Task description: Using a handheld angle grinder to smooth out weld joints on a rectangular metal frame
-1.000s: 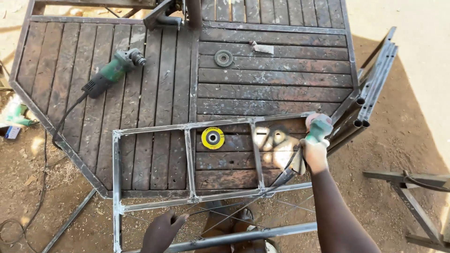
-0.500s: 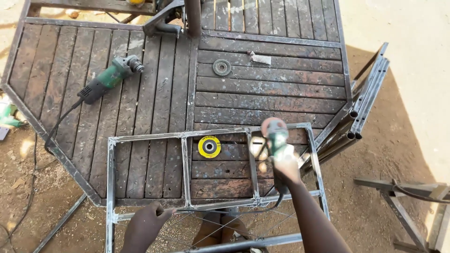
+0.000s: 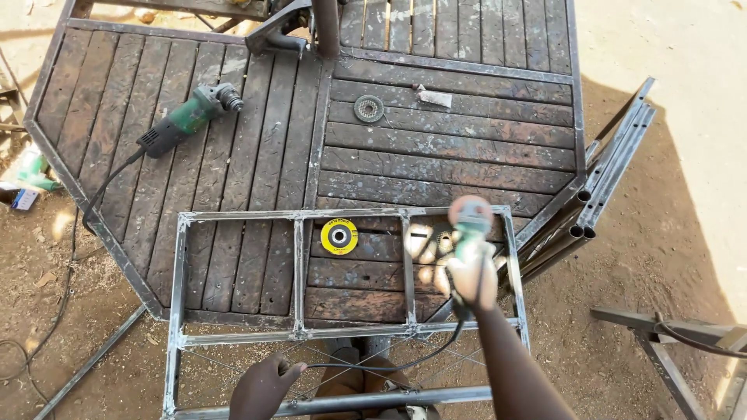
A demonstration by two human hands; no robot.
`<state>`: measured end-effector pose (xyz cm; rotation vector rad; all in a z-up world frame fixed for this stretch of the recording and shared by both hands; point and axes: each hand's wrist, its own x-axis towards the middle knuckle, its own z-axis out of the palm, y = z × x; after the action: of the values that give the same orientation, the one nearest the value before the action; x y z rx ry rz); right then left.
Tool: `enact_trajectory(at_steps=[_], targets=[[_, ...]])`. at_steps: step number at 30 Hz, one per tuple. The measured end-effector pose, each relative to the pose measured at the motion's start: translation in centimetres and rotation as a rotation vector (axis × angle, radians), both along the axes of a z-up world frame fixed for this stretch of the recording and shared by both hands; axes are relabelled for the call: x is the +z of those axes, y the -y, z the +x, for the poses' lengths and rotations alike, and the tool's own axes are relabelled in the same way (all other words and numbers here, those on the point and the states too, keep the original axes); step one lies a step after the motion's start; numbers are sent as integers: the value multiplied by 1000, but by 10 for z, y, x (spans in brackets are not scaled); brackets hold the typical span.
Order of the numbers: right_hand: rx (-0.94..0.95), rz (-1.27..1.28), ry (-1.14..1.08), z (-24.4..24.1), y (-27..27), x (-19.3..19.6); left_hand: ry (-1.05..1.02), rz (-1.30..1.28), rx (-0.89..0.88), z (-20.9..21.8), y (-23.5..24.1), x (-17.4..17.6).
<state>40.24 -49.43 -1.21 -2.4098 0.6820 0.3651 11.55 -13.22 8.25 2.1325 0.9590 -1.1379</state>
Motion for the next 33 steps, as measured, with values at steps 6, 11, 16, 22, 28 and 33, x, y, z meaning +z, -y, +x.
enact_trajectory(at_steps=[6,11,16,22,28,33], targets=[[-37,28,-31,-1,-31,39,42,19,100,18,7,24],[-25,48,-63,11,-1,69,110,62,82,9,7,8],[26,59,-106,24,18,94,56,44,116,2,19,18],[-211,278,-177,-9,-91,163,83,66,123,-12,8,6],[344,116,-238,-46,-174,121,144,119,187,-29,-35,17],[564,112,-219,-64,-243,128,189,142,235,-38,-84,26]])
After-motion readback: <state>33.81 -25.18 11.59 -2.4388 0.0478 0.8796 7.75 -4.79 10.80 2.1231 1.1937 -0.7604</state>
